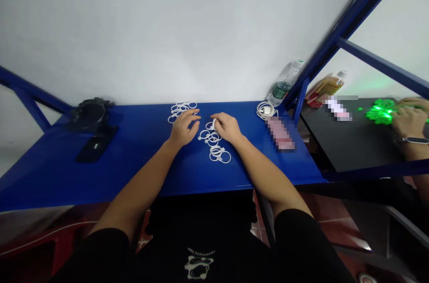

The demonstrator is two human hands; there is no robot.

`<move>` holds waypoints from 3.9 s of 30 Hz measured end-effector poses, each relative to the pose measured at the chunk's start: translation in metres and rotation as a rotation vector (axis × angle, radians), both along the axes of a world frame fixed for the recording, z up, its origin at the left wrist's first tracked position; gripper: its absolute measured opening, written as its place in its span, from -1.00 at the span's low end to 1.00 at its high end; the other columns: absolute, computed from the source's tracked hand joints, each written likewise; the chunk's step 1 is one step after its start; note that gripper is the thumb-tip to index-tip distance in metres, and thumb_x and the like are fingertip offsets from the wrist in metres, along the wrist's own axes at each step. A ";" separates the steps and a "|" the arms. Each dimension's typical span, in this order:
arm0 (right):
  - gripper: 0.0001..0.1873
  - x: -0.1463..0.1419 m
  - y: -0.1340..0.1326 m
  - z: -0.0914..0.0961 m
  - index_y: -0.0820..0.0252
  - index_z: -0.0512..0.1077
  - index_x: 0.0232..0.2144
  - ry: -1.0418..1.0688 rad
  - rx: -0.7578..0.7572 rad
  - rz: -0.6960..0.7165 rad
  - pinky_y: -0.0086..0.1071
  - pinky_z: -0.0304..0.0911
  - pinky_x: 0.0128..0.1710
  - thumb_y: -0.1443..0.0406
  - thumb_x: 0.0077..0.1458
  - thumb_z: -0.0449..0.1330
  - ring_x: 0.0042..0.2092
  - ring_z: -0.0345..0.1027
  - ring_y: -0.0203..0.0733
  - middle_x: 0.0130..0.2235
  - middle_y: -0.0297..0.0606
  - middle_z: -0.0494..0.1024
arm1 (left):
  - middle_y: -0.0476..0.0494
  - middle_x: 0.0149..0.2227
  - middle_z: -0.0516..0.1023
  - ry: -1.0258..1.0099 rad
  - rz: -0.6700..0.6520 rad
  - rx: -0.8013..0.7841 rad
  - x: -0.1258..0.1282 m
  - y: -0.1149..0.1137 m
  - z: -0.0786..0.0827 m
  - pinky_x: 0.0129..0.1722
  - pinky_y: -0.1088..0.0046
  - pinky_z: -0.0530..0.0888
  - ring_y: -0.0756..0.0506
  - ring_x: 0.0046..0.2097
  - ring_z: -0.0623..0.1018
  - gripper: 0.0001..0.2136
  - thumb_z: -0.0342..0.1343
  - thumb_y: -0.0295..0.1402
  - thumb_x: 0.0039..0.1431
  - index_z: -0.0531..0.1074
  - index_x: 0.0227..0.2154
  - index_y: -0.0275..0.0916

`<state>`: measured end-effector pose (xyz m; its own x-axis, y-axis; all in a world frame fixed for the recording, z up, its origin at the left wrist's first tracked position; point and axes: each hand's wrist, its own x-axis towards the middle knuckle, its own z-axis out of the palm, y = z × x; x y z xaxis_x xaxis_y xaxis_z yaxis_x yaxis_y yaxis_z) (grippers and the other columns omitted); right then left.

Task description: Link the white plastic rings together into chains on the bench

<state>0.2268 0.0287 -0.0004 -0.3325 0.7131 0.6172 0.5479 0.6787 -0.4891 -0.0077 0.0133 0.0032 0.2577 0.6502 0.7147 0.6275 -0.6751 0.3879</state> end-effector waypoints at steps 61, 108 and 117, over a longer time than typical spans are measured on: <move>-0.52 -0.005 -0.007 0.006 0.05 0.55 0.13 0.052 0.012 0.177 -0.24 0.48 -0.08 0.41 0.30 -0.01 -0.17 0.56 -0.16 -0.19 -0.26 0.68 | -0.16 -0.19 0.70 0.067 -0.123 -0.122 0.006 0.002 -0.010 -0.07 0.27 0.57 -0.12 -0.16 0.67 -0.85 0.11 -0.35 0.41 0.59 -0.14 -0.22; -0.68 -0.008 -0.011 0.010 0.11 0.58 -0.06 -0.172 -0.114 0.168 -0.34 0.36 -0.20 0.20 0.41 0.05 -0.22 0.51 -0.16 -0.21 -0.21 0.66 | -0.15 -0.34 0.62 0.233 -0.081 -0.133 0.007 -0.004 -0.002 -0.16 0.29 0.46 -0.11 -0.26 0.59 -0.75 0.07 -0.26 0.42 0.60 -0.31 -0.18; -0.76 -0.006 -0.008 0.007 0.11 0.59 -0.12 0.026 0.020 -0.015 -0.30 0.37 -0.25 0.27 0.33 0.11 -0.32 0.46 -0.17 -0.29 -0.24 0.63 | -0.19 -0.18 0.65 0.113 0.154 -0.220 -0.019 0.011 0.002 0.02 0.25 0.47 -0.16 -0.10 0.59 -0.76 0.07 -0.24 0.43 0.61 -0.20 -0.19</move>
<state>0.2206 0.0209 0.0063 -0.3055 0.7051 0.6399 0.5452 0.6805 -0.4896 -0.0272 0.0245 0.0055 0.2138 0.8240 0.5247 0.7636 -0.4759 0.4363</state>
